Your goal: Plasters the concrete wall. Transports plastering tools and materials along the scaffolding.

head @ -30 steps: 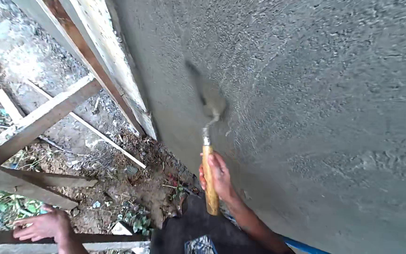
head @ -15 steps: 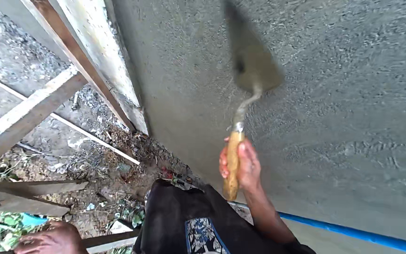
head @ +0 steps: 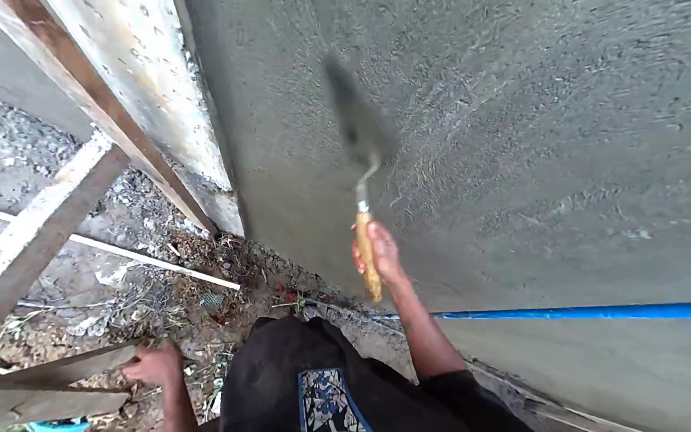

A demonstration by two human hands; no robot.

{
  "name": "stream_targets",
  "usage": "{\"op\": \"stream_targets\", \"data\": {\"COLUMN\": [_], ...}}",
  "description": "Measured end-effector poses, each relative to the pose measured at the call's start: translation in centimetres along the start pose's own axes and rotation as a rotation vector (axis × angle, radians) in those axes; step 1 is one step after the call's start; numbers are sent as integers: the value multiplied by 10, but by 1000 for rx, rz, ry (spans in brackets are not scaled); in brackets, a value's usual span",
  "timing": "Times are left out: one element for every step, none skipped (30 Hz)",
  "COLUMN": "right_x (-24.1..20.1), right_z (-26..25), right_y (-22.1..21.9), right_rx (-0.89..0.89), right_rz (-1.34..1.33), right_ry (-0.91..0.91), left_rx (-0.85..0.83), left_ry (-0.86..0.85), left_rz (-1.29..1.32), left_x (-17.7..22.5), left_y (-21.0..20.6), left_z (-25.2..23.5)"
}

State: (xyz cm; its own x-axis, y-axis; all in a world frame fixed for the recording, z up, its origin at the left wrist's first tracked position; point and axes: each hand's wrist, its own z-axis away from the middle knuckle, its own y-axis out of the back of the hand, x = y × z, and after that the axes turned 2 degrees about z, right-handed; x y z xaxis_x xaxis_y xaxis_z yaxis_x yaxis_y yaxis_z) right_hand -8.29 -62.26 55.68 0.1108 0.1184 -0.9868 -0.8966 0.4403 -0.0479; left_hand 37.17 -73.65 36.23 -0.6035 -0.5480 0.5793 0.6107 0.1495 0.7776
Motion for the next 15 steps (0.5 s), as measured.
{"op": "stream_targets", "data": {"right_x": [16,20,8,-15,-41,-71,-104,-135,-162,-183,-195,-196,-186,-167,-143], "right_z": [0,2,5,6,10,14,16,17,18,18,18,19,17,16,13], "right_y": [-4,-9,-14,-19,-21,-19,-16,-13,-14,-19,-26,-32,-37,-39,-42], "right_rx": [4,8,10,12,19,26,31,43,63,83,98,104,108,111,114], "right_rz": [34,60,82,91,86,85,102,137,169,162,145,143,153,182,238], "right_ry": [-77,-106,-67,31,155,265,341,398,451,482,485,447,365,246,106], "left_rx": [-67,-143,-211,-274,-339,-401,-458,-504,-539,-569,-591,-607,-616,-622,-621], "left_ry": [-30,-66,-112,-152,-184,-211,-235,-253,-274,-292,-303,-306,-306,-296,-282], "left_rz": [0,-6,-17,-37,-67,-97,-116,-134,-150,-161,-165,-157,-136,-114,-89], "left_x": [9,18,31,44,54,61,67,72,80,89,97,102,105,104,103], "left_y": [-4,-6,-9,-13,-16,-21,-27,-35,-41,-47,-52,-56,-61,-64,-67], "left_z": [-5,-8,-13,-17,-20,-22,-24,-27,-29,-29,-29,-27,-24,-20,-17]}}
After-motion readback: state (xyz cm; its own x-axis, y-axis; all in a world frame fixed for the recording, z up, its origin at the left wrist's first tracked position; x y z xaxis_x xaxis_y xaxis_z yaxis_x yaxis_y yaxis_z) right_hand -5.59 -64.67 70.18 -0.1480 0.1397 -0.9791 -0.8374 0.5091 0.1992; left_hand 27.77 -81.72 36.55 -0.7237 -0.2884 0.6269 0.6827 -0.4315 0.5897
